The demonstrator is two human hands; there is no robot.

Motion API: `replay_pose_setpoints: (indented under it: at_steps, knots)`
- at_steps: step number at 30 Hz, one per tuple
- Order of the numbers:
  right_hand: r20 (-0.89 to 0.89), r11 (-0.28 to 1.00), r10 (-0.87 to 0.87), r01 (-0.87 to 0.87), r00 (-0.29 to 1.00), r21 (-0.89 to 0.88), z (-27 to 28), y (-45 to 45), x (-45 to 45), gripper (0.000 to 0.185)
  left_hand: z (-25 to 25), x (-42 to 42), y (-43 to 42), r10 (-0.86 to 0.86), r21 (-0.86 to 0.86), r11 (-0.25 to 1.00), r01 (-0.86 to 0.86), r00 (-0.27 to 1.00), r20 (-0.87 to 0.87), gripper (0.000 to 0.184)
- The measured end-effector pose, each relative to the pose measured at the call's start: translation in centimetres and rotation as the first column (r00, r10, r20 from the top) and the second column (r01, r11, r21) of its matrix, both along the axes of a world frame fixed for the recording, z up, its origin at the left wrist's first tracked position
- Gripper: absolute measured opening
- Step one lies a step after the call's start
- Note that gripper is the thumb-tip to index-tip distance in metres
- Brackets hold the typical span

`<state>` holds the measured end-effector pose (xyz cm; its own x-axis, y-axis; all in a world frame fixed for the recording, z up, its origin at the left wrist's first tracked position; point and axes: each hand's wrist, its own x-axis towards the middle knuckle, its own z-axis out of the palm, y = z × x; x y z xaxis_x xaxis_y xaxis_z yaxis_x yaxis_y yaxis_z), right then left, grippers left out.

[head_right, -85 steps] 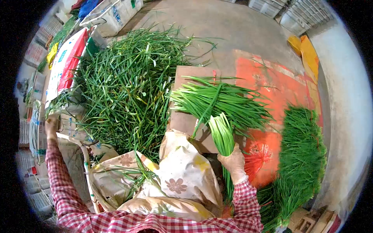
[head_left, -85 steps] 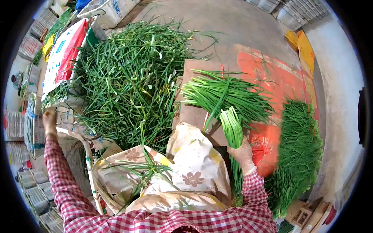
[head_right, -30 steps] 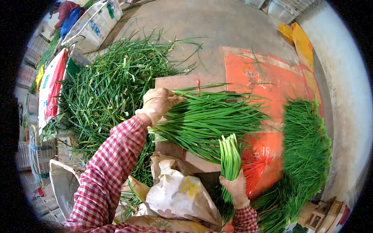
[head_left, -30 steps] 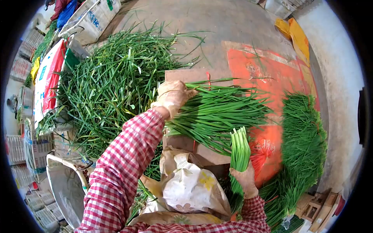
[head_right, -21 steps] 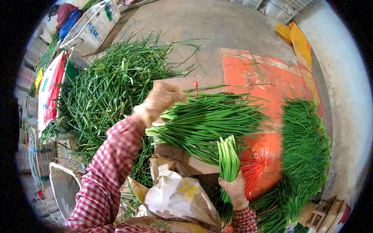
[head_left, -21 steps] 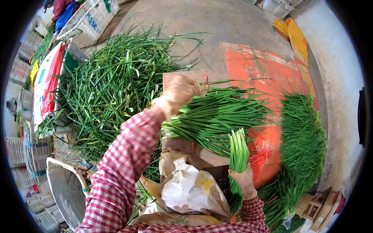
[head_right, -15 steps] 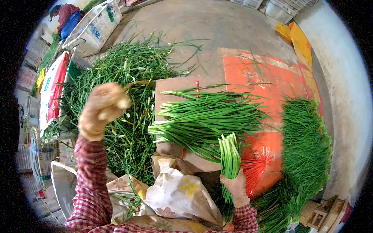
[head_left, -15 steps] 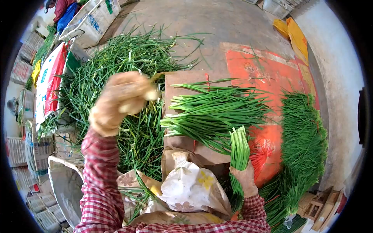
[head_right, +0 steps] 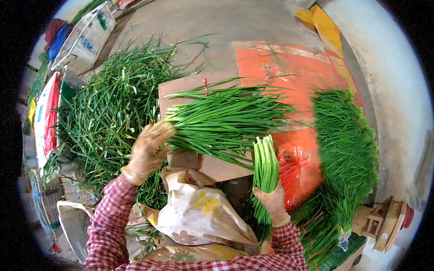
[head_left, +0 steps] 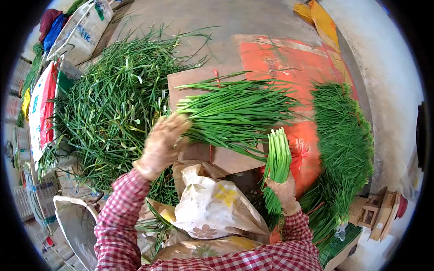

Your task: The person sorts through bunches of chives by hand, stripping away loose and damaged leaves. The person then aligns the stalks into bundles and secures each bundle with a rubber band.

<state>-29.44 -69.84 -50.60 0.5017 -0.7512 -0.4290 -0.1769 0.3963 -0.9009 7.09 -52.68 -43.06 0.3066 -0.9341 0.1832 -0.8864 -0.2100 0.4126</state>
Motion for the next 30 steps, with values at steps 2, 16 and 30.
replay_pose_setpoints:
  at_steps: [2,16,30]
  knots:
    - [-0.158,0.979,0.092,-0.118,0.983,-0.164,1.6,0.4,0.5,0.055,-1.0,-1.8,-4.6,-0.022,0.064,0.998,0.02,0.999,0.033,0.059]
    - [-0.287,0.988,0.041,-0.082,0.957,-0.133,1.7,0.3,0.6,0.05,-4.0,5.6,-14.4,0.422,0.335,0.887,-0.318,0.853,-0.307,0.037]
    - [-0.336,0.98,0.078,-0.134,0.939,-0.148,0.4,0.7,0.1,0.05,-0.9,1.8,-7.0,-0.213,0.464,0.878,0.117,0.964,0.159,0.145]
